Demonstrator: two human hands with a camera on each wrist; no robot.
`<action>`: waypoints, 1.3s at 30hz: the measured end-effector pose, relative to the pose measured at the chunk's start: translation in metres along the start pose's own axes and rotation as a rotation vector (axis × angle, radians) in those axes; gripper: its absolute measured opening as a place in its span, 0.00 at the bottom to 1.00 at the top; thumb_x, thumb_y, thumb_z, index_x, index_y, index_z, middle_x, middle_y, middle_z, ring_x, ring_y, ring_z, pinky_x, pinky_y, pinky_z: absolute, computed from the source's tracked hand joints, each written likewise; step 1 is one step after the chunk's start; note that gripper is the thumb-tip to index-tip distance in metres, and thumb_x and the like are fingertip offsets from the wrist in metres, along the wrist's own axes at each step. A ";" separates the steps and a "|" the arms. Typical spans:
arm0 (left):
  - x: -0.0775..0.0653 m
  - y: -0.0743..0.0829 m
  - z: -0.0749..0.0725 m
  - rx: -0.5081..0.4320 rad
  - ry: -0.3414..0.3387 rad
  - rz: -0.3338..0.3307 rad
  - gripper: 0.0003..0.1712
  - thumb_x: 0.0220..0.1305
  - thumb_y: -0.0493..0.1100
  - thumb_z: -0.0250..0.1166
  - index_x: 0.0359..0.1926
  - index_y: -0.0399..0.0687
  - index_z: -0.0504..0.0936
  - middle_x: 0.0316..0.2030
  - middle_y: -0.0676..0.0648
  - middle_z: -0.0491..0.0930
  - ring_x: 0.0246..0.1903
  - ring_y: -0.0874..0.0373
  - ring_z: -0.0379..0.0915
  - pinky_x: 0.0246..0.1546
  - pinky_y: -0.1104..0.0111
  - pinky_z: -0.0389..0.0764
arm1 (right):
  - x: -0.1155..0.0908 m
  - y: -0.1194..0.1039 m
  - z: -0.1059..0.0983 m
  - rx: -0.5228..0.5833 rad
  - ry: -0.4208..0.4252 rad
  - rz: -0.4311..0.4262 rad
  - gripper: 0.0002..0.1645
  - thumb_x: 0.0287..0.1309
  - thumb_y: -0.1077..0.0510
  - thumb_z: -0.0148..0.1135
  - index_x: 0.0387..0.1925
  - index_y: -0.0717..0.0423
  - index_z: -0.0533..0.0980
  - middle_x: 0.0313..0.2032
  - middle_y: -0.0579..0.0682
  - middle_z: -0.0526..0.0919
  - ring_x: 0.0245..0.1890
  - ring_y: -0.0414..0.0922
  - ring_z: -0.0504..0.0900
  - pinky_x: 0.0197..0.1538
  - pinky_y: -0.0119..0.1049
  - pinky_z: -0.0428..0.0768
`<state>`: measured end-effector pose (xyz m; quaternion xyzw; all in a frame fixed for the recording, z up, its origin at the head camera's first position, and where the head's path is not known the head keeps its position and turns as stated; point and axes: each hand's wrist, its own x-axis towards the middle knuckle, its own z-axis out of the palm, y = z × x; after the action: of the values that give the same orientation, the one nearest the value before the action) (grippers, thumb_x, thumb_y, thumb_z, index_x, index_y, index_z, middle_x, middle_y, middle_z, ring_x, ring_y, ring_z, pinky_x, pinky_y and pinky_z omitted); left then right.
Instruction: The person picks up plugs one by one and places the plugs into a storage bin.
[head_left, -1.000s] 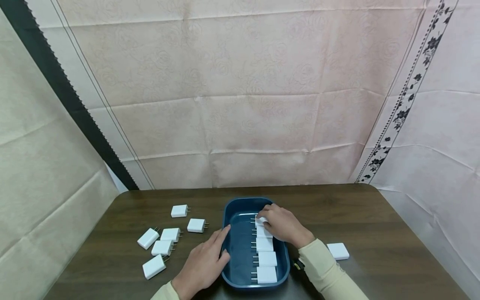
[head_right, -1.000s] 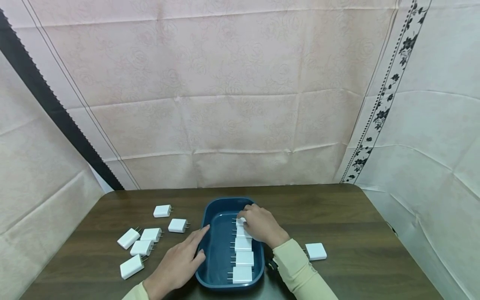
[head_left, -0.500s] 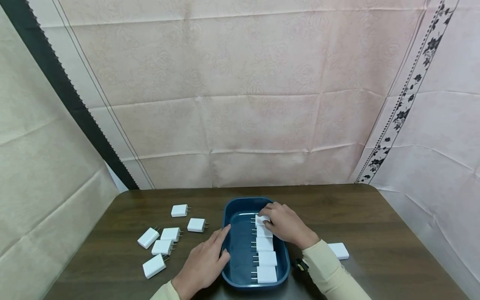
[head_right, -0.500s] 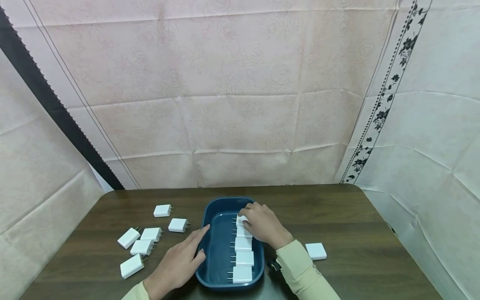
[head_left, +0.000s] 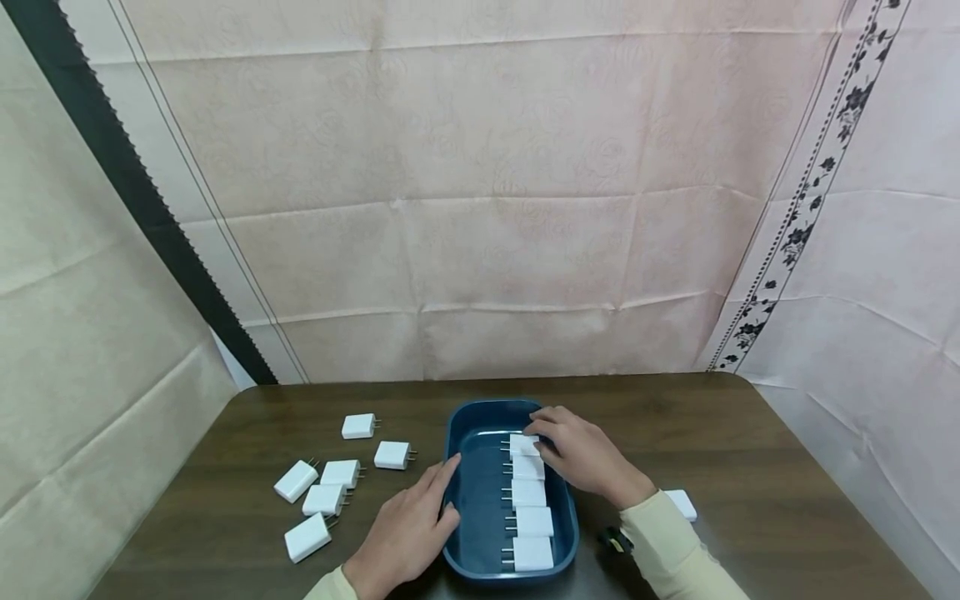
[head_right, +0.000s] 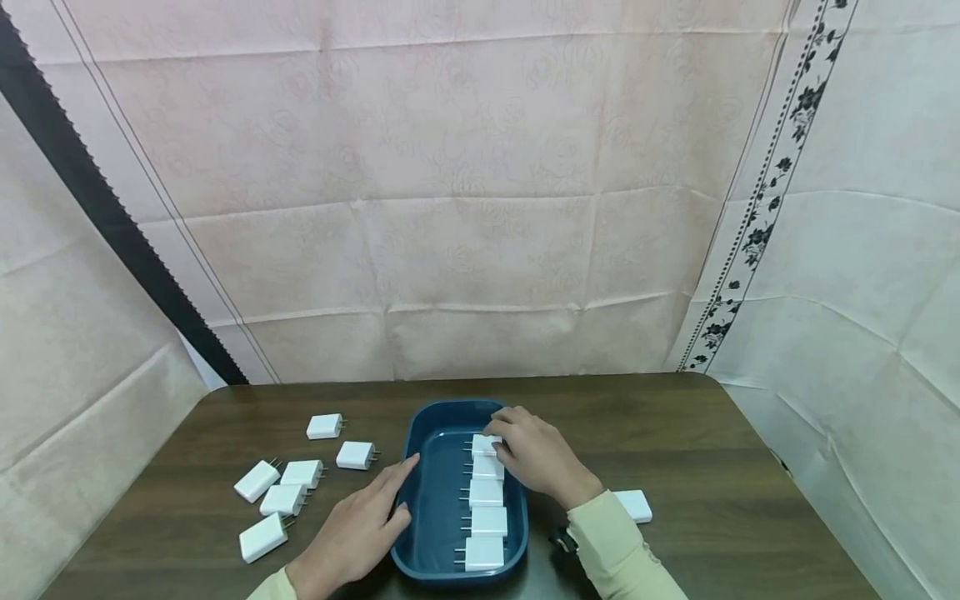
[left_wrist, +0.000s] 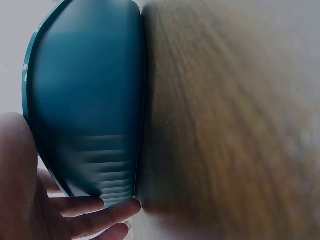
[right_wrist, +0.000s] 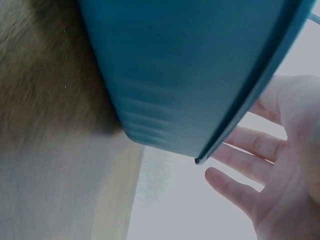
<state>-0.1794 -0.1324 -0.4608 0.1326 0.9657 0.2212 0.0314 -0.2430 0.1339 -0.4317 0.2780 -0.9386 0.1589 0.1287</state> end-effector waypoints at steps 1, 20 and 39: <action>0.000 0.000 0.000 0.000 0.000 -0.002 0.36 0.66 0.52 0.48 0.74 0.54 0.57 0.68 0.44 0.65 0.56 0.49 0.71 0.53 0.44 0.71 | -0.001 0.000 -0.001 0.002 0.006 0.000 0.15 0.59 0.54 0.62 0.48 0.43 0.82 0.57 0.48 0.78 0.55 0.45 0.76 0.54 0.44 0.77; 0.000 0.001 -0.002 0.001 0.005 -0.016 0.36 0.66 0.53 0.47 0.74 0.55 0.57 0.68 0.46 0.64 0.57 0.49 0.70 0.54 0.44 0.70 | -0.018 0.006 -0.025 -0.046 0.043 0.007 0.18 0.59 0.52 0.61 0.52 0.46 0.80 0.46 0.43 0.81 0.42 0.36 0.75 0.48 0.37 0.78; -0.001 0.000 -0.001 0.001 0.006 0.003 0.35 0.67 0.52 0.47 0.74 0.56 0.56 0.68 0.46 0.64 0.57 0.49 0.70 0.53 0.45 0.71 | -0.053 0.022 -0.046 -0.177 -0.093 0.056 0.22 0.54 0.51 0.65 0.50 0.54 0.79 0.45 0.53 0.84 0.42 0.47 0.82 0.45 0.47 0.80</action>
<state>-0.1788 -0.1332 -0.4602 0.1331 0.9657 0.2213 0.0281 -0.2050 0.1941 -0.4122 0.2461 -0.9614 0.0656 0.1043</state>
